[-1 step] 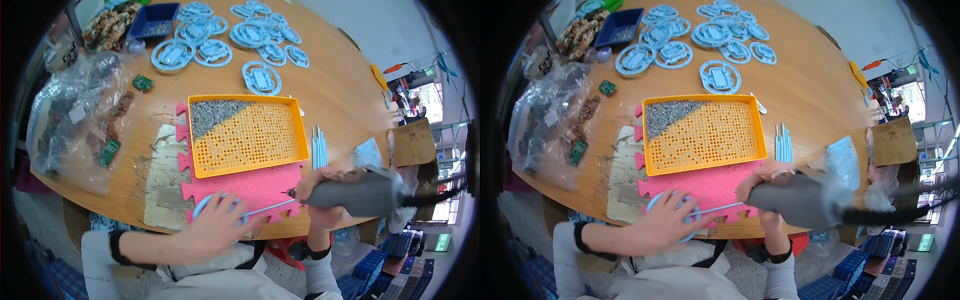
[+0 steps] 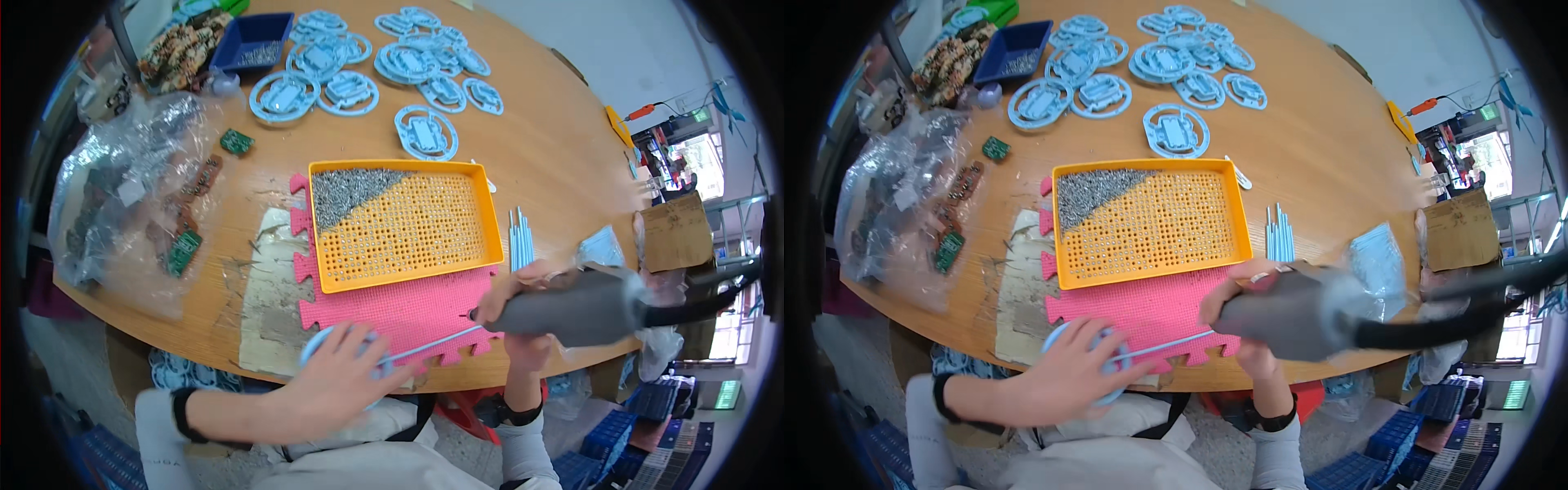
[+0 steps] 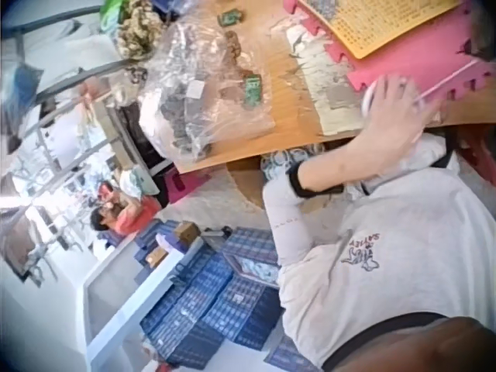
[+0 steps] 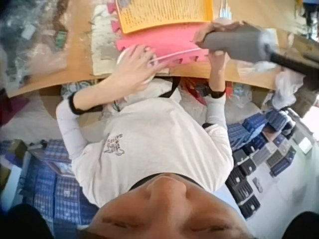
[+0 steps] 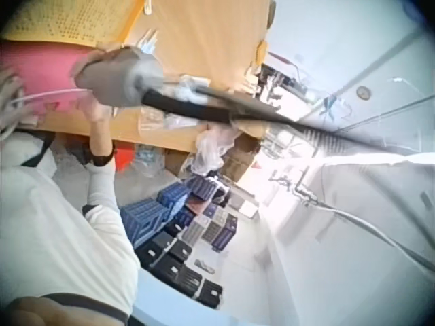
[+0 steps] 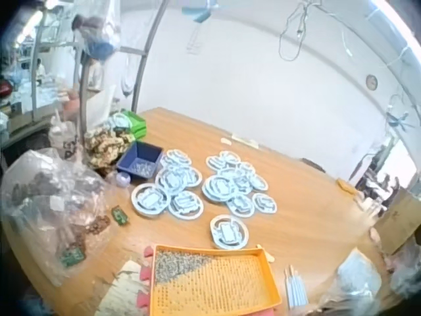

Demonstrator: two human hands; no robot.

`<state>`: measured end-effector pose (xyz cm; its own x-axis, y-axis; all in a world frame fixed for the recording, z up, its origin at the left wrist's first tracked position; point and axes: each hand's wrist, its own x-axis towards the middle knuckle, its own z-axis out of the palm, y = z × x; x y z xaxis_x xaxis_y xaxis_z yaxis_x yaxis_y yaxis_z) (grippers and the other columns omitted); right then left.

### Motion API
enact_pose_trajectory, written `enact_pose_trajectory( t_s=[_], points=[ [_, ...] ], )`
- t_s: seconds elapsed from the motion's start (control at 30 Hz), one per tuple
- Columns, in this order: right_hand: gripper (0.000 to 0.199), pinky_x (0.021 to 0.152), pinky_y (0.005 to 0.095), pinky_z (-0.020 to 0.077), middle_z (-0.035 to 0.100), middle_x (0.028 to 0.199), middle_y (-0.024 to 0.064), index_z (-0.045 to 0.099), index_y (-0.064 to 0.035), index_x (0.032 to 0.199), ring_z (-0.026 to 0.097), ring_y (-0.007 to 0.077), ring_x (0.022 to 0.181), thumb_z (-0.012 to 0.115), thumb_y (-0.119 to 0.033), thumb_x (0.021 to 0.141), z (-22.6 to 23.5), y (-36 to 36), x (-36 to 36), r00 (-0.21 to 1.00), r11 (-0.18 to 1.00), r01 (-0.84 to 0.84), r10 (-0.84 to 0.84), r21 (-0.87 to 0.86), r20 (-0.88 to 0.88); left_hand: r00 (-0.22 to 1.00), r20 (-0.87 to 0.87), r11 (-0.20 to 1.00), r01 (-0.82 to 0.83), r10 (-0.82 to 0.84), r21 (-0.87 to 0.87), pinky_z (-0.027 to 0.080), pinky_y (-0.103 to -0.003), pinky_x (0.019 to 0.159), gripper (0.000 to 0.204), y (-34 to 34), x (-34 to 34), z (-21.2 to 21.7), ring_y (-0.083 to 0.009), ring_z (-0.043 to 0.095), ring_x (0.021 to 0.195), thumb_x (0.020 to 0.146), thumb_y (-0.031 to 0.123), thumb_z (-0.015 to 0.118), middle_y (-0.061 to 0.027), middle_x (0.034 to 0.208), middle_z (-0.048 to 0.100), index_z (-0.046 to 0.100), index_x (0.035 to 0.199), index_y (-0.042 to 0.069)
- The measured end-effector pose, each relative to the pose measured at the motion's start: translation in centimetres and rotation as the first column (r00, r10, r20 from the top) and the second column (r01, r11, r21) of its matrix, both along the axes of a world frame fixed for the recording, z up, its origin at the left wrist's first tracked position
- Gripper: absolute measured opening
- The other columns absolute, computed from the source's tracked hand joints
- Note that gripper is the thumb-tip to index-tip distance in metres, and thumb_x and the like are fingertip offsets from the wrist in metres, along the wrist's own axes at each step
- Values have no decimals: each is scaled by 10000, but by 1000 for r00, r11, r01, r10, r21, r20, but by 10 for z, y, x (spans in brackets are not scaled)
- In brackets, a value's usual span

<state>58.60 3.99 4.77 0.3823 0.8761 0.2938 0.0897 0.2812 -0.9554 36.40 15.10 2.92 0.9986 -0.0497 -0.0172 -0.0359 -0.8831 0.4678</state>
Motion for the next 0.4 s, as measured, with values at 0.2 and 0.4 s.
enact_pose_trajectory(
  t_s=[0.2,0.4],
  points=[
    [830,814,374,484,613,977,188,367,-44,1283,603,244,905,599,-673,793,4,1,12,971,986,-168,162,-18,-177,949,-277,985,-168,151,-38,395,-506,965,483,23,-137,44,-353,539,1106,710,453,750,-161,1120,589,675,1058,125],
    [857,974,433,442,588,1096,330,338,-57,1311,593,347,1095,450,-752,821,-4,13,22,912,961,-277,255,-21,-321,858,-230,876,-480,459,-45,450,-493,920,496,18,-156,37,-327,594,1055,703,503,751,-170,1111,644,714,983,95]
  ],
)
